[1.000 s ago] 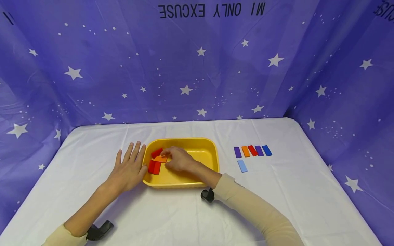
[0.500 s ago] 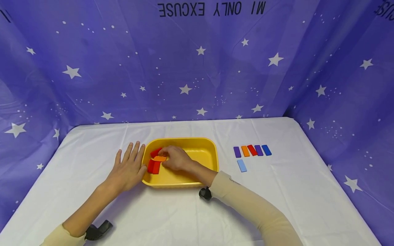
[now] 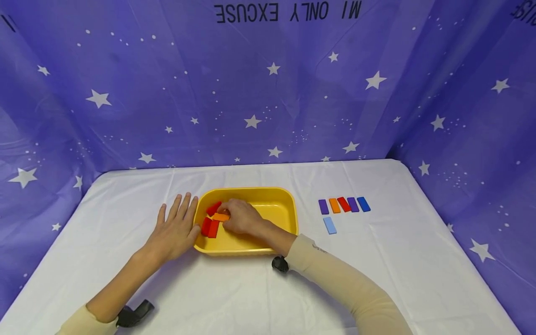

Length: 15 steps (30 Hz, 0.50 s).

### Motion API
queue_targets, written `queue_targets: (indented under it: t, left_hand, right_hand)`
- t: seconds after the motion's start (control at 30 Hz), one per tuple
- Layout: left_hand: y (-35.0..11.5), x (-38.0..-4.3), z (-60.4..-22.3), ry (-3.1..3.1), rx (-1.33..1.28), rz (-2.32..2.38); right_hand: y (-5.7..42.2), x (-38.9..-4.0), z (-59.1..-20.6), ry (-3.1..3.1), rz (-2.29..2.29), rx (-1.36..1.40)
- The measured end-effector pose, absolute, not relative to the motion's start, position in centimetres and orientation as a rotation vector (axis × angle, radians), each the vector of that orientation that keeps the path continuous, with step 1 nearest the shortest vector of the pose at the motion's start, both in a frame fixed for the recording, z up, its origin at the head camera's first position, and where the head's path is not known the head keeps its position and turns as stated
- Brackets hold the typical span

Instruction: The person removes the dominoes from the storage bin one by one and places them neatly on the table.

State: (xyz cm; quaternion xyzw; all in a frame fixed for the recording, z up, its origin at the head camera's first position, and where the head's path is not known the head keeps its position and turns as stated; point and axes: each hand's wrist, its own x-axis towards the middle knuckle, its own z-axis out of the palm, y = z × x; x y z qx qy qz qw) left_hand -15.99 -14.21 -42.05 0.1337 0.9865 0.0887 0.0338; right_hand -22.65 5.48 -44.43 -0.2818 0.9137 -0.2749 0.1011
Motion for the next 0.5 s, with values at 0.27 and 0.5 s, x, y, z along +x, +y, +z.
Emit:
queue_targets:
  t: [0.27, 0.5]
  left_hand:
    - [-14.2, -16.0, -42.1, 3.033, 0.412, 0.282]
    - [-14.2, -16.0, -42.2, 3.026, 0.412, 0.276]
  right_hand:
    - [5.7, -22.7, -44.4, 2.685, -0.819, -0.801]
    - [6.8, -23.6, -43.7, 2.628, -0.982, -0.763]
